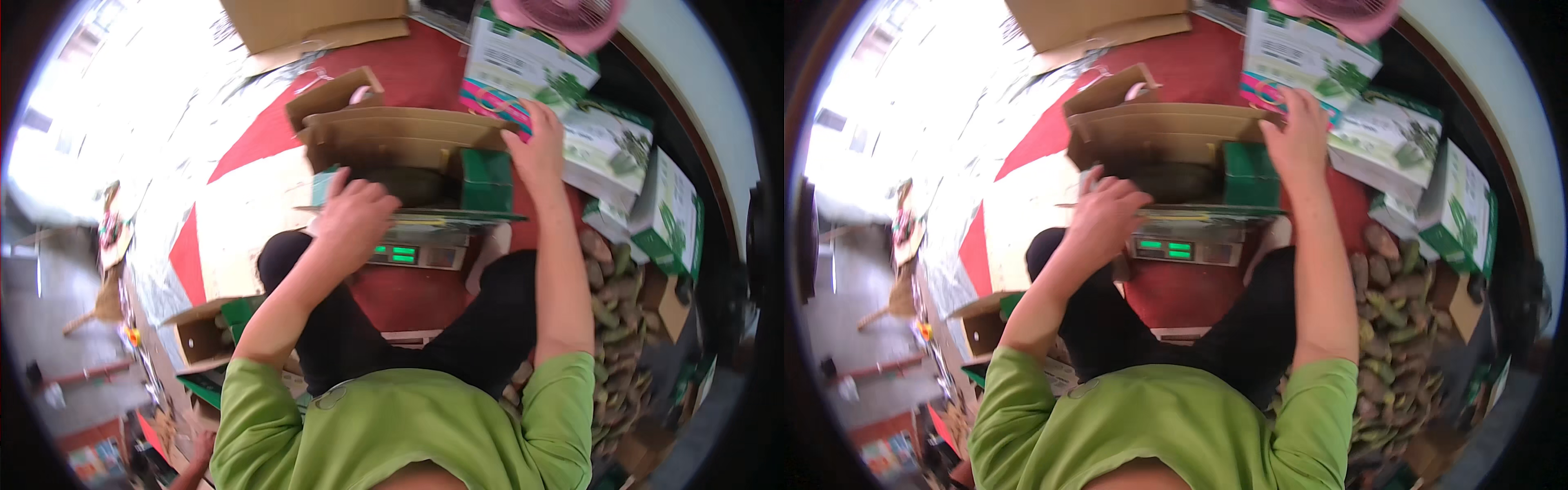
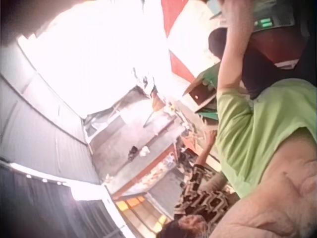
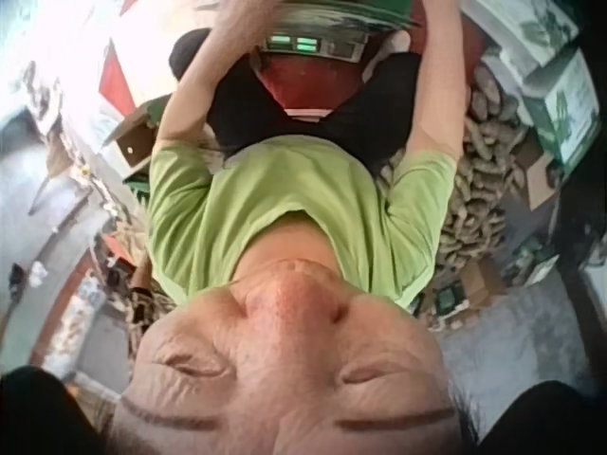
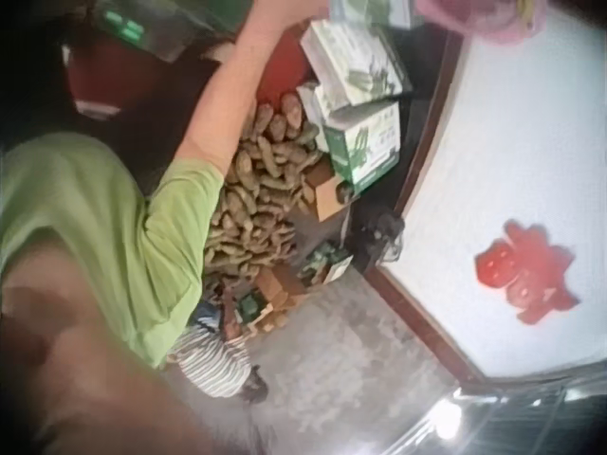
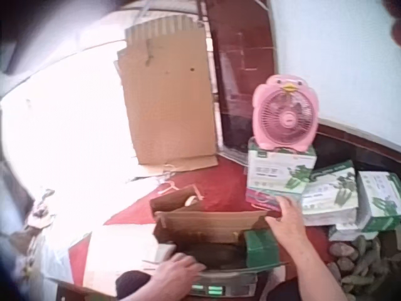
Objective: Sorting radishes and packing them into cardboard boxes while weighing them on a scale.
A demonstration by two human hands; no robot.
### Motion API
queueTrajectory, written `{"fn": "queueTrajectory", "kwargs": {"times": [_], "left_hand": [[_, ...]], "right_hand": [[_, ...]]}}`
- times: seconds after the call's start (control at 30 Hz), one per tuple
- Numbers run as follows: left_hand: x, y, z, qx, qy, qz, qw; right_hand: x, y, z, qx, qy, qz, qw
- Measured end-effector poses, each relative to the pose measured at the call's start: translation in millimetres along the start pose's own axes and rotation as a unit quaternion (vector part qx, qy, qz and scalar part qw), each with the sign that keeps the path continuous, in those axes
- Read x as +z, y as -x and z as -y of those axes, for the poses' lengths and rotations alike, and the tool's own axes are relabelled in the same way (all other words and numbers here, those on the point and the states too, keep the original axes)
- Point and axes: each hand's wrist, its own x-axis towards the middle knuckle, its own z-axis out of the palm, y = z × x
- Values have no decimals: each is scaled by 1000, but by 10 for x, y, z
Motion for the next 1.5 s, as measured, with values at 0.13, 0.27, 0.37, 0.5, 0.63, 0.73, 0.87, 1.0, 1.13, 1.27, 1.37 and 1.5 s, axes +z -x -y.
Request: {"fn": "queueTrajectory", "kwargs": {"times": [0.13,0.27,0.37,0.5,0.63,0.73,0.87,1.0,1.13,1.27,1.37,1.5], "left_hand": [[127,-125,39,23,-51,33,998],[154,-132,108,23,-41,5,999],[173,-154,162,44,-40,22,998],[123,0,428,68,-40,-6,997],[-202,356,912,8,14,-24,1000],[-327,594,1265,-21,13,-48,999],[-426,1186,1690,-103,1,-109,989],[-676,1726,1958,-154,-57,-123,979],[-765,2313,2227,-195,-109,-99,970],[-749,2901,2460,-215,-171,-67,959],[-734,3353,2534,-262,-190,-25,946],[-582,3862,2578,-339,-207,39,917]], "right_hand": [[42,-245,-45,-33,45,193,980],[129,-457,-75,-11,67,336,939],[126,-531,-6,-37,90,342,935],[154,-675,464,-53,109,353,928],[310,-996,1067,-144,118,334,924],[401,-1217,1599,-207,126,322,915],[862,-1300,2347,-305,100,309,896],[1320,-1174,2910,-326,77,300,893],[1799,-793,3446,-332,48,304,892],[2397,-194,3841,-344,6,342,874],[2641,260,4255,-339,11,431,836],[2902,758,4700,-377,-24,540,752]]}}
